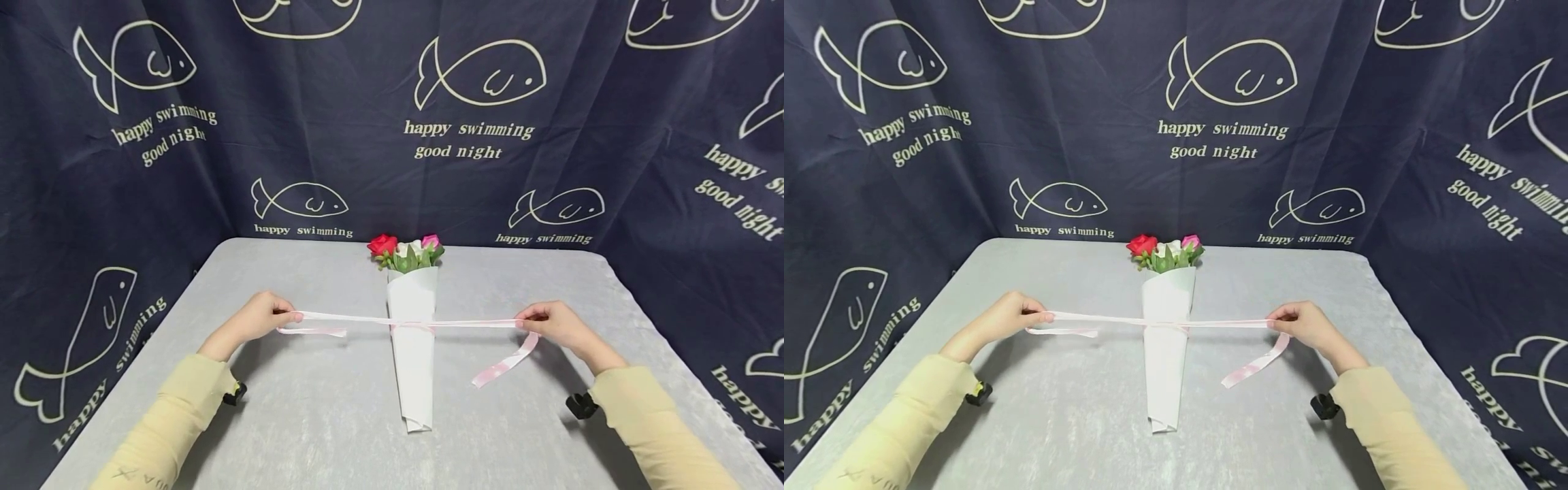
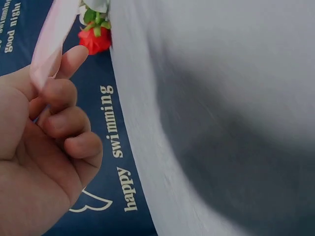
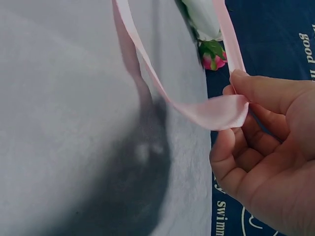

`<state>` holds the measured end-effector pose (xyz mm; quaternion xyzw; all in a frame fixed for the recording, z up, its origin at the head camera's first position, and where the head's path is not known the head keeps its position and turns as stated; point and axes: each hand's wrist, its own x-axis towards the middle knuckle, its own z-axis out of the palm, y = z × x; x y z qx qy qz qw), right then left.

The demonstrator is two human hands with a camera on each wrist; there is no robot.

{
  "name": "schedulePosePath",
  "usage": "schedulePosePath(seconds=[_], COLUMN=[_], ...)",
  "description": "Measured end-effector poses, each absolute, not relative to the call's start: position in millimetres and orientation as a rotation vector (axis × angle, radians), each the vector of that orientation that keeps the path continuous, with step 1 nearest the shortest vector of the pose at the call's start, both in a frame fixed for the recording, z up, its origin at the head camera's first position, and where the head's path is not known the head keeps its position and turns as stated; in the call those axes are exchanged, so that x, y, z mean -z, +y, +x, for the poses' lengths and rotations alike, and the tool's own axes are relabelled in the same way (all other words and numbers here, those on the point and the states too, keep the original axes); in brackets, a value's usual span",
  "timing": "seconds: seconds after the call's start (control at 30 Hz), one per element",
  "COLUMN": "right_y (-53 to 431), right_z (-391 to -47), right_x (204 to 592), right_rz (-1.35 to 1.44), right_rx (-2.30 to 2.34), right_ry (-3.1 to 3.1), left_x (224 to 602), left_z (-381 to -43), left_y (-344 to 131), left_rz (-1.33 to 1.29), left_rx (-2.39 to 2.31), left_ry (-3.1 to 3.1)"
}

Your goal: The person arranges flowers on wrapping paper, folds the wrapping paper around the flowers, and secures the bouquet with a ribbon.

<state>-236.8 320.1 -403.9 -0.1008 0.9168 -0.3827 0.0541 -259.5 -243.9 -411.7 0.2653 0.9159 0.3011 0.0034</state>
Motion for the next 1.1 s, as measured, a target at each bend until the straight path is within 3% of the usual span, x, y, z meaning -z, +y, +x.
schedulePosePath(seconds=[1.1], right_y=[364], right_z=[-234], right_x=[429], right_rz=[-0.132], right_rx=[0.843], right_ry=[3.052], left_x=[426], left_z=[-253], left_y=[-276], left_rz=[0.692], left_rx=[-0.622], left_ry=[3.000])
